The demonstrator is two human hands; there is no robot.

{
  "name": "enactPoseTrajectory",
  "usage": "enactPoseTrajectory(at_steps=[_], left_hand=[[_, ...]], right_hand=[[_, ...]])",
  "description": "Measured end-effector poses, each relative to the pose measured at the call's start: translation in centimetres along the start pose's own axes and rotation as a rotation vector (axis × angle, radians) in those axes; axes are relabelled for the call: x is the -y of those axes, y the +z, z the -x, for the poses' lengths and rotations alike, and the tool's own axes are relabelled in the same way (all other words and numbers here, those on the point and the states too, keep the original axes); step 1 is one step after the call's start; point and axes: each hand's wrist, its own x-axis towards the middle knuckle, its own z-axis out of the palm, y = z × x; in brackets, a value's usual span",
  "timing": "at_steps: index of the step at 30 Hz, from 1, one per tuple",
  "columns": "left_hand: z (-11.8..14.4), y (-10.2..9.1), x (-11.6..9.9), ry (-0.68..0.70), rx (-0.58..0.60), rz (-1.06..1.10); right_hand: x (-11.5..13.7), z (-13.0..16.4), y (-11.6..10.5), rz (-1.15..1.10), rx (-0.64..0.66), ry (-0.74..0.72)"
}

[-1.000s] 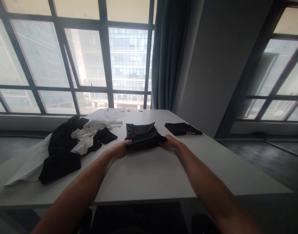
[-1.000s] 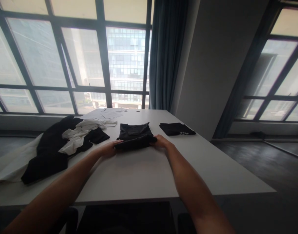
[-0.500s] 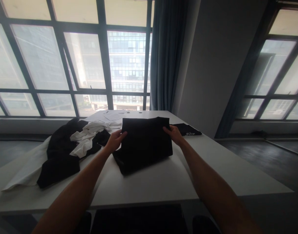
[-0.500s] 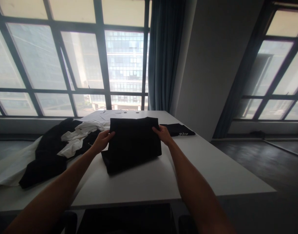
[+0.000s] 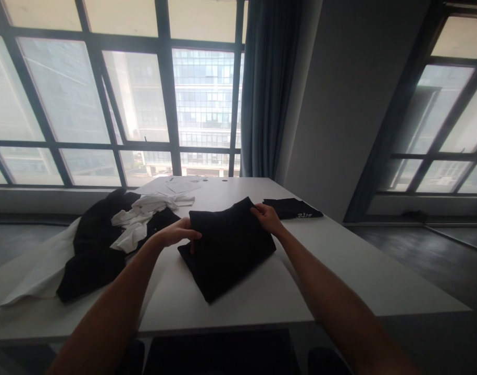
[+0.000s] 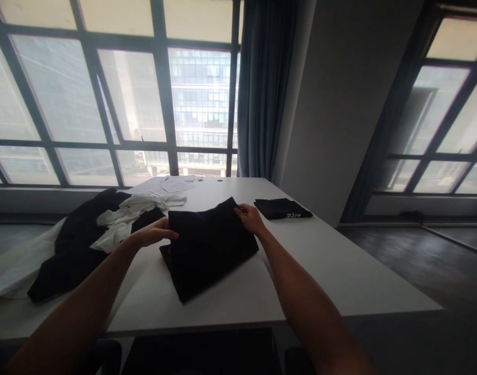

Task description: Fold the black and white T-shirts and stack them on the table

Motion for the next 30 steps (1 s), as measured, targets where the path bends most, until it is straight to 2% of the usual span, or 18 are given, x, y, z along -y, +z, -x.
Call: enactPoseTrajectory(at_steps=[3, 7, 10, 14, 16, 18, 21, 23, 25, 28, 30], left_hand=[[0.5, -1.3, 0.5, -0.153, -0.036, -0.023], [0.3, -2.8, 2.1, -0.424, -0.175, -0.151], [-0.1, -3.4, 3.4, -0.545, -0.209, -0.287], [-0.8, -3.7, 4.7, -0.597, -0.185, -0.355], [-1.4, -3.8, 5.3, -0.605, -0.271, -0.406], [-2.1, -3.7, 5.9, -0.569, -0.416, -0.507], [-3.0, -3.5, 6.7, -0.463, -0.607, -0.739], [-3.4, -3.3, 7.0, -0.428, -0.666, -0.848], [-3.5, -3.2, 7.3, -0.439, -0.678, -0.879], [-3.5, -3.4, 7.7, -0.448, -0.634, -0.872], [-3.5, -3.6, 7.8, -0.449, -0.605, -0.869]], right_hand=[[0.0, -0.3, 2.0, 0.144, -0.038, -0.017], [-0.6, -0.4, 3.2, 0.396, 0.184, 0.13], [-1.5, -0.3, 2.0, 0.502, 0.276, 0.234], [-2.6, -0.1, -0.3, 0.491, 0.49, 0.41], [-2.7, 0.0, -0.5, 0.446, 0.549, 0.435], [-2.6, 0.1, 0.0, 0.453, 0.515, 0.4], [-2.2, 0.0, 1.6, 0.634, 0.287, 0.317], [-1.7, 0.0, 2.7, 0.746, 0.111, 0.25], [-1.2, -0.1, 3.3, 0.779, 0.02, 0.184], [-0.6, 0.0, 3.4, 0.776, 0.065, 0.121], [-0.4, 0.3, 2.9, 0.729, 0.226, 0.107]])
